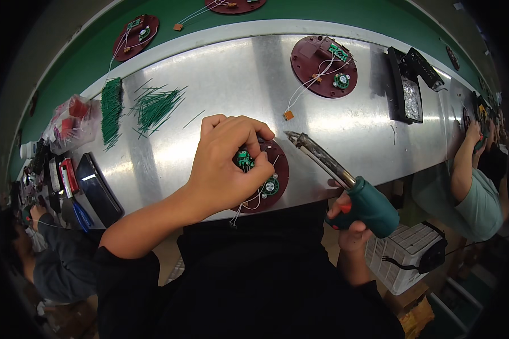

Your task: Soldering components onto circular red circuit boards on a factory assembly line.

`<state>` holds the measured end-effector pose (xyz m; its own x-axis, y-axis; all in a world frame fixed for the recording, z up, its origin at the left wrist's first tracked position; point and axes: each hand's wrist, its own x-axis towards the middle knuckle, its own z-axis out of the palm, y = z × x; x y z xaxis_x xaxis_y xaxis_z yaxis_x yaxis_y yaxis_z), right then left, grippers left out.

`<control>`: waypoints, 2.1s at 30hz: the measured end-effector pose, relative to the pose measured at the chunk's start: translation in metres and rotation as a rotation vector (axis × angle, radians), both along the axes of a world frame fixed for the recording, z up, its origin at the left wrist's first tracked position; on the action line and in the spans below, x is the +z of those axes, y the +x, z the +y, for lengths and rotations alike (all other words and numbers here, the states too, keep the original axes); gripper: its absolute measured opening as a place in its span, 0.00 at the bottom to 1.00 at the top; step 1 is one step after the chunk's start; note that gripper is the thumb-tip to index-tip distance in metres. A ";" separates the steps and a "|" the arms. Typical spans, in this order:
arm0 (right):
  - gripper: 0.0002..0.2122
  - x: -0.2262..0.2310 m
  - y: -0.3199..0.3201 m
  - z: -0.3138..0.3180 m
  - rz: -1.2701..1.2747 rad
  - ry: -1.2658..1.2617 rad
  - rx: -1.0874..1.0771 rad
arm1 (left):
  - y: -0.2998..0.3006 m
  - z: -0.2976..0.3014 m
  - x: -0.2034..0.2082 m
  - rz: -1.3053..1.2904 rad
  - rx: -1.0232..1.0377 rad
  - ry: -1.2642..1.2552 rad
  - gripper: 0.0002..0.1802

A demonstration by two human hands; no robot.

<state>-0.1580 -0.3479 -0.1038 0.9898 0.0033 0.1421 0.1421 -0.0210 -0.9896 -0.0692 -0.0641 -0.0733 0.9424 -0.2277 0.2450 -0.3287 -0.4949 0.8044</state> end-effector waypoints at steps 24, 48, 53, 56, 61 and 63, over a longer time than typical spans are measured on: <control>0.37 -0.016 0.002 -0.004 -0.096 0.101 -0.122 | 0.013 0.004 0.002 0.003 -0.042 -0.143 0.04; 0.25 -0.024 0.010 -0.005 -0.278 0.235 -0.045 | 0.204 0.135 0.002 -0.128 0.650 0.786 0.58; 0.25 -0.026 0.007 -0.006 -0.241 0.259 -0.082 | 0.214 0.130 0.019 0.004 0.454 0.774 0.59; 0.27 -0.026 0.011 -0.004 -0.261 0.276 -0.091 | 0.203 0.140 0.040 -0.064 0.512 0.741 0.54; 0.27 -0.029 0.014 -0.005 -0.266 0.267 -0.067 | 0.203 0.175 0.080 -0.022 0.639 0.280 0.55; 0.27 -0.029 0.014 -0.004 -0.266 0.269 -0.069 | 0.188 0.165 0.104 0.111 0.590 0.035 0.53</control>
